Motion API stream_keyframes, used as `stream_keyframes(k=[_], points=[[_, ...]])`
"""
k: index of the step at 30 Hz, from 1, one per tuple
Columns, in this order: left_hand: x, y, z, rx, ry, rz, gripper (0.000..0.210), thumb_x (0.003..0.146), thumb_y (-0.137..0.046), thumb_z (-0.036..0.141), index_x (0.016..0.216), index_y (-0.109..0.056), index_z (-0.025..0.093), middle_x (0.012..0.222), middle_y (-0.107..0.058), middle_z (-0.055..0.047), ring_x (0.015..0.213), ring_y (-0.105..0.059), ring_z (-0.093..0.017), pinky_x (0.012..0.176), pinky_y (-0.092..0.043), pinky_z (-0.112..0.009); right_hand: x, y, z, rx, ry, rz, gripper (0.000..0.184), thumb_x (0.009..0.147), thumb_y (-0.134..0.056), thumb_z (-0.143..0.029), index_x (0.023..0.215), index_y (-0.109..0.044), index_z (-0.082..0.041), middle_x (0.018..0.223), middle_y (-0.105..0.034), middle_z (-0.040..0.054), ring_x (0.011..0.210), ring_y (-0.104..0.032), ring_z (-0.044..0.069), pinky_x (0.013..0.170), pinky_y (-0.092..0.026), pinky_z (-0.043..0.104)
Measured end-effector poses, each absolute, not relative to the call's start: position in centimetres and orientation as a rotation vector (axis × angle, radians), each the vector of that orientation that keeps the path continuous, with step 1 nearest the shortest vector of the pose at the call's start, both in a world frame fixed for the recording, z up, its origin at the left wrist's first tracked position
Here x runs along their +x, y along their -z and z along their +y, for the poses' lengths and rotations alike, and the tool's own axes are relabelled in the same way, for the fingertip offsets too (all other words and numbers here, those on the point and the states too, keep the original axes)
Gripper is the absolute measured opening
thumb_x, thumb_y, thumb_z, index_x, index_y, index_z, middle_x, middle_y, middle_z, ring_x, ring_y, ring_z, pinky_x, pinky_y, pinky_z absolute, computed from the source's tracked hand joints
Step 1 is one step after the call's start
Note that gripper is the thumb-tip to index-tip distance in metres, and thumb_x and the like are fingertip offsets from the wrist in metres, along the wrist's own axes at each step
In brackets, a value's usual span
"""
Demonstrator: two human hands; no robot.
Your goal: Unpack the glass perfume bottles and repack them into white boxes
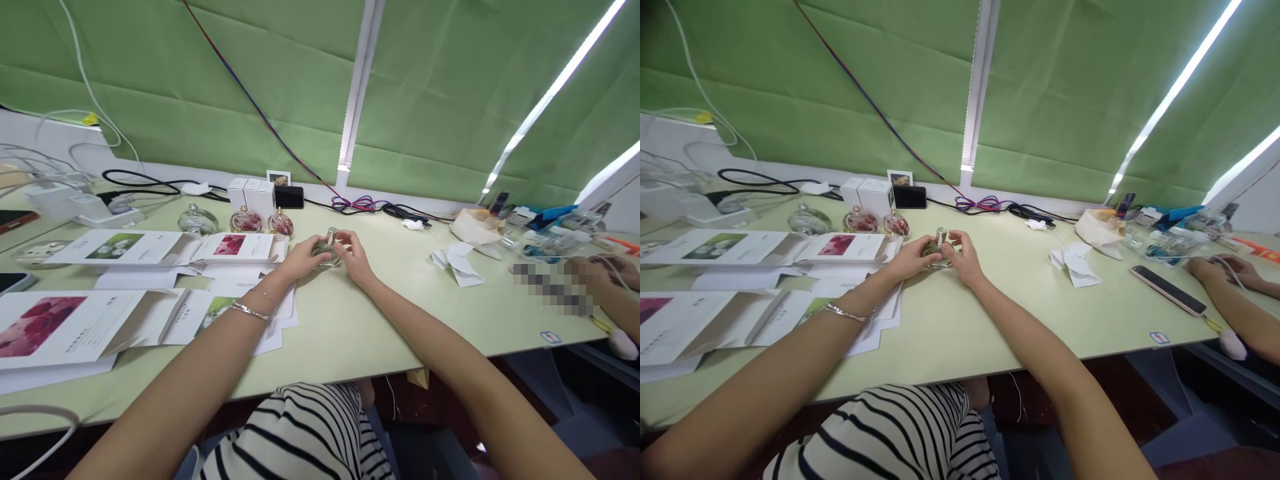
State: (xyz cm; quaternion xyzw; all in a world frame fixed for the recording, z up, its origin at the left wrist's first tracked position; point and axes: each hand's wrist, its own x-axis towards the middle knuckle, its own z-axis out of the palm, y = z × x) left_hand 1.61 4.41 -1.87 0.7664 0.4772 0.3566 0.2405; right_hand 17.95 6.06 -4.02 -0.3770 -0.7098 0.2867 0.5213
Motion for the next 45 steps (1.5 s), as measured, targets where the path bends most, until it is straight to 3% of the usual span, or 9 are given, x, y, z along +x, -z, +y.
stream_keyframes(k=[6, 12, 16, 22, 25, 30, 33, 40, 45], points=[[1.3, 2.0, 4.8, 2.139, -1.014, 1.292, 0.039, 0.077, -0.054, 0.036, 0.111, -0.055, 0.016, 0.108, -0.066, -0.006, 0.097, -0.06, -0.022, 0.086, -0.045, -0.033, 15.1, 3.5, 6.1, -0.916, -0.459, -1.644, 0.027, 0.082, -0.049, -0.048, 0.083, -0.051, -0.021, 0.086, -0.059, 0.0034, 0.083, -0.056, 0.016, 0.079, -0.045, 0.029], [1.6, 2.2, 4.7, 2.173, -0.947, 1.279, 0.034, 0.077, -0.055, 0.034, 0.106, -0.056, 0.017, 0.102, -0.068, -0.005, 0.094, -0.061, -0.023, 0.085, -0.046, -0.034, 14.7, 0.6, 7.9, -0.881, -0.492, -1.327, 0.037, 0.092, -0.018, -0.045, 0.096, -0.046, -0.021, 0.078, -0.061, 0.0031, 0.076, -0.059, 0.015, 0.079, -0.046, 0.031], [2.0, 2.3, 4.5, 2.153, -0.978, 1.276, 0.035, 0.079, -0.054, 0.033, 0.11, -0.054, 0.017, 0.108, -0.067, -0.008, 0.098, -0.061, -0.023, 0.087, -0.045, -0.035, 14.8, -0.3, 9.8, -0.901, -0.59, -1.19, 0.025, 0.091, -0.03, -0.043, 0.086, -0.043, -0.022, 0.081, -0.062, 0.003, 0.077, -0.06, 0.013, 0.071, -0.046, 0.026], [2.3, 2.3, 4.1, 2.125, -0.982, 1.422, 0.035, 0.081, -0.053, 0.028, 0.114, -0.05, 0.017, 0.112, -0.065, -0.008, 0.104, -0.06, -0.024, 0.092, -0.044, -0.036, 15.0, 3.8, 10.5, -1.147, -0.701, -1.122, 0.024, 0.091, -0.034, -0.04, 0.079, -0.044, -0.021, 0.071, -0.061, -0.0008, 0.068, -0.058, 0.012, 0.066, -0.045, 0.024], [2.3, 2.4, 4.2, 2.107, -0.999, 1.46, 0.035, 0.082, -0.051, 0.027, 0.116, -0.048, 0.017, 0.115, -0.064, -0.01, 0.106, -0.059, -0.024, 0.093, -0.044, -0.037, 15.1, 4.7, 10.5, -1.238, -0.722, -1.134, 0.02, 0.091, -0.036, -0.037, 0.082, -0.045, -0.021, 0.075, -0.065, -0.0002, 0.07, -0.06, 0.013, 0.071, -0.046, 0.026], [2.1, 2.5, 4.3, 2.117, -1.01, 1.44, 0.035, 0.082, -0.051, 0.027, 0.115, -0.047, 0.015, 0.114, -0.063, -0.011, 0.104, -0.059, -0.024, 0.092, -0.043, -0.037, 15.9, 4.6, 11.1, -1.26, -0.689, -1.37, 0.02, 0.088, -0.042, -0.031, 0.104, -0.049, -0.022, 0.089, -0.068, 0.0018, 0.085, -0.063, 0.015, 0.084, -0.045, 0.031], [1.9, 2.2, 4.1, 2.128, -1.007, 1.452, 0.035, 0.082, -0.051, 0.029, 0.113, -0.047, 0.015, 0.11, -0.064, -0.01, 0.102, -0.059, -0.024, 0.09, -0.044, -0.037, 16.5, 4.5, 11.5, -1.238, -0.672, -1.55, 0.019, 0.079, -0.053, -0.027, 0.096, -0.057, -0.019, 0.096, -0.067, 0.0042, 0.093, -0.06, 0.017, 0.09, -0.043, 0.033], [1.4, 2.1, 3.9, 2.134, -0.947, 1.384, 0.037, 0.081, -0.051, 0.039, 0.112, -0.048, 0.018, 0.107, -0.065, -0.006, 0.097, -0.06, -0.023, 0.087, -0.045, -0.036, 17.1, 4.3, 11.9, -1.117, -0.82, -1.807, 0.016, 0.07, -0.062, -0.017, 0.084, -0.069, -0.017, 0.079, -0.069, -0.0002, 0.072, -0.061, 0.014, 0.076, -0.049, 0.03], [1.4, 2.2, 4.0, 2.112, -0.964, 1.38, 0.04, 0.081, -0.051, 0.039, 0.114, -0.047, 0.017, 0.11, -0.064, -0.008, 0.101, -0.059, -0.024, 0.09, -0.043, -0.038, 17.7, 1.8, 9.5, -1.107, -0.521, -1.662, 0.024, 0.085, -0.045, -0.024, 0.102, -0.061, -0.016, 0.098, -0.066, 0.0067, 0.084, -0.058, 0.015, 0.084, -0.046, 0.033]])
